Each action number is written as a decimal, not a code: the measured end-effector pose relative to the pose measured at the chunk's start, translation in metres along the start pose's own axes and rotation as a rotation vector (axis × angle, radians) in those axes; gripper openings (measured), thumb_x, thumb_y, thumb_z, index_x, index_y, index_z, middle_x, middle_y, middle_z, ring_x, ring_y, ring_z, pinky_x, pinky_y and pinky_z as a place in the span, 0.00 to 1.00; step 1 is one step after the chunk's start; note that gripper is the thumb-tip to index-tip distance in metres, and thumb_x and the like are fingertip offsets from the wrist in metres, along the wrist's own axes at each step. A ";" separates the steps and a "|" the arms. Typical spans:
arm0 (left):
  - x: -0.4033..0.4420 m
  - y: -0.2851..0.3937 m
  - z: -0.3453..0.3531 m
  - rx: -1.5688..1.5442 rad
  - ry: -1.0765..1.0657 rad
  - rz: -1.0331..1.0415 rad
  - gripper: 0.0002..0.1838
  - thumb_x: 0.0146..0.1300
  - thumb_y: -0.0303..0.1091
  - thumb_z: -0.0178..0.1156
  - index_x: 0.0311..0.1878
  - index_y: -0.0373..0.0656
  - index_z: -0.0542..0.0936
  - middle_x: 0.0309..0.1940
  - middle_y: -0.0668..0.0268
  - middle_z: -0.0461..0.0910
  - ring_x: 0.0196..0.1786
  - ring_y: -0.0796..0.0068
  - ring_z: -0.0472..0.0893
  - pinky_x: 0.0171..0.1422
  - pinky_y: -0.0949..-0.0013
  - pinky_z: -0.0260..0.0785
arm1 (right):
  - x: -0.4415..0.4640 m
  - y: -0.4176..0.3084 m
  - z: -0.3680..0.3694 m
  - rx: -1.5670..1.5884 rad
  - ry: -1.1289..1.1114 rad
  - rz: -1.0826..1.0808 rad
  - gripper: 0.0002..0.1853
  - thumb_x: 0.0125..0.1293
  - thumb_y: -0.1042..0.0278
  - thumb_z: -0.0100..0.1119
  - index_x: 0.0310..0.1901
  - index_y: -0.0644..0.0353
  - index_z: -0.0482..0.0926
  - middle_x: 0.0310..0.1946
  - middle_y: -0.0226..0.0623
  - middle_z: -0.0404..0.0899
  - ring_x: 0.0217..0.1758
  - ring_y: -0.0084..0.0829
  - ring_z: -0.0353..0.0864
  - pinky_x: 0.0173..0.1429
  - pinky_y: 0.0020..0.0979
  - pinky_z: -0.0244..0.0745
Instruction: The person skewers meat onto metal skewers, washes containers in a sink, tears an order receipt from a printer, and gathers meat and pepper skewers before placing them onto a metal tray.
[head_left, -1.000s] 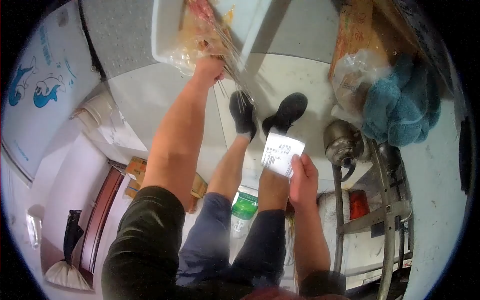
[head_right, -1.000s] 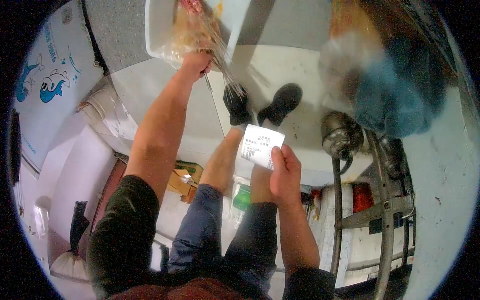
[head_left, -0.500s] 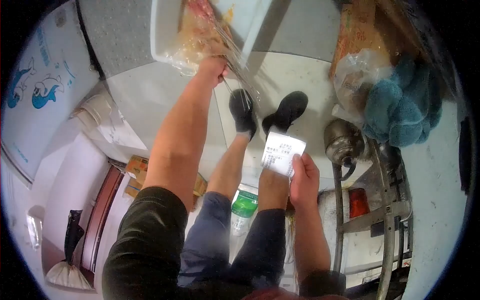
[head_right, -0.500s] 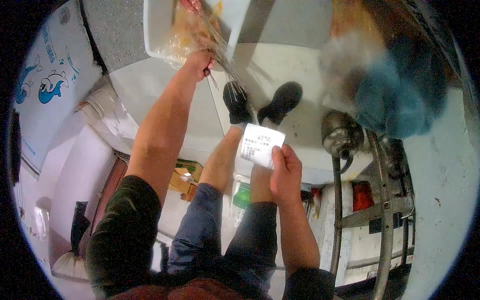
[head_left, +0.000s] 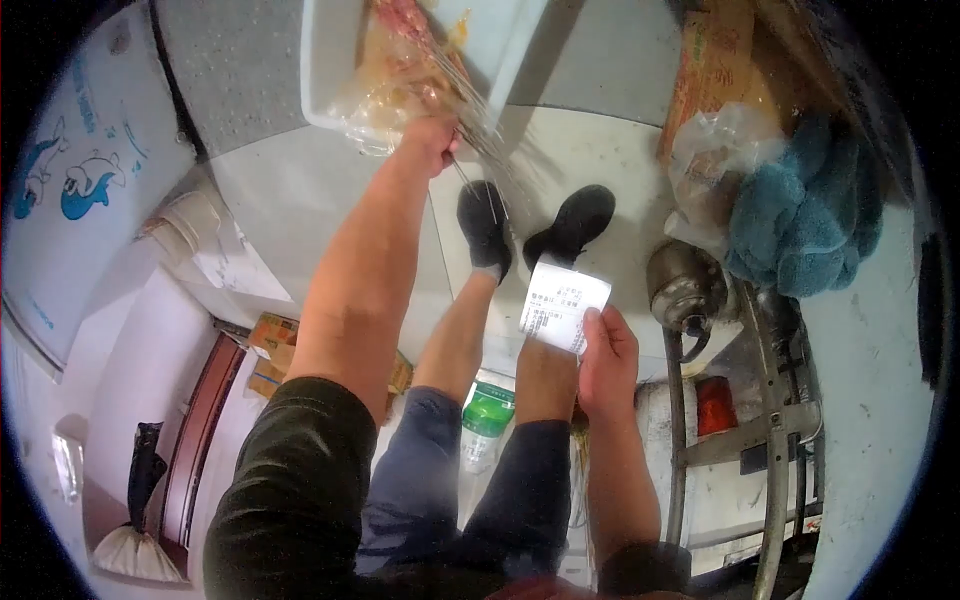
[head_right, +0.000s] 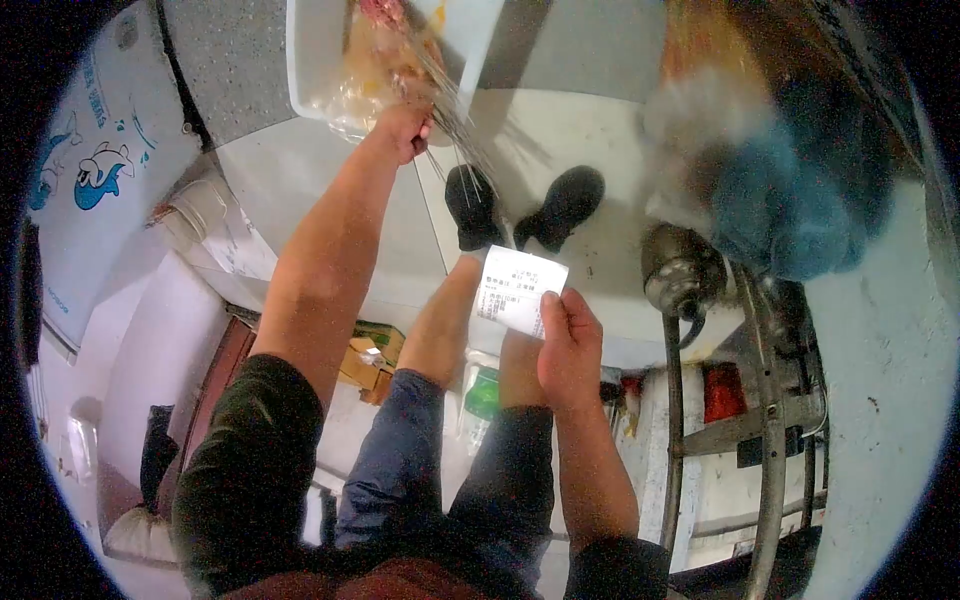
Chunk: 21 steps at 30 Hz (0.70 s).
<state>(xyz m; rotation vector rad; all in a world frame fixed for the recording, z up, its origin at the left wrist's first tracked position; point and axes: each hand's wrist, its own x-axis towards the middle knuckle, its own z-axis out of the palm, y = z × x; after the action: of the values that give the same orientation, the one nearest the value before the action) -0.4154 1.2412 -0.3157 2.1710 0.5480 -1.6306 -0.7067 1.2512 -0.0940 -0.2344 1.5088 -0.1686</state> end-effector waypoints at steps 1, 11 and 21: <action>-0.002 -0.001 0.001 0.001 -0.003 -0.002 0.03 0.59 0.30 0.52 0.30 0.46 0.72 0.18 0.69 0.70 0.17 0.78 0.67 0.17 0.73 0.53 | -0.001 0.001 -0.001 -0.011 -0.003 -0.002 0.10 0.70 0.70 0.46 0.43 0.65 0.76 0.39 0.30 0.78 0.41 0.17 0.74 0.47 0.21 0.68; -0.001 -0.004 -0.012 0.079 -0.004 0.012 0.05 0.58 0.32 0.54 0.27 0.51 0.70 0.15 0.73 0.65 0.15 0.81 0.59 0.18 0.74 0.48 | -0.003 -0.001 0.000 -0.060 0.004 0.009 0.12 0.70 0.70 0.46 0.46 0.67 0.76 0.39 0.32 0.79 0.41 0.18 0.74 0.48 0.21 0.68; -0.001 -0.004 -0.009 -0.056 -0.004 0.029 0.04 0.58 0.27 0.54 0.30 0.49 0.72 0.19 0.73 0.68 0.15 0.82 0.59 0.16 0.76 0.47 | -0.002 0.001 0.001 0.005 0.015 0.003 0.09 0.70 0.71 0.46 0.43 0.65 0.76 0.38 0.30 0.78 0.39 0.16 0.73 0.46 0.21 0.68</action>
<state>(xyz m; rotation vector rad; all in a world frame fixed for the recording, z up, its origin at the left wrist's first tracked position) -0.4100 1.2493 -0.3122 2.1253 0.5519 -1.5847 -0.7062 1.2525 -0.0921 -0.2276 1.5238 -0.1720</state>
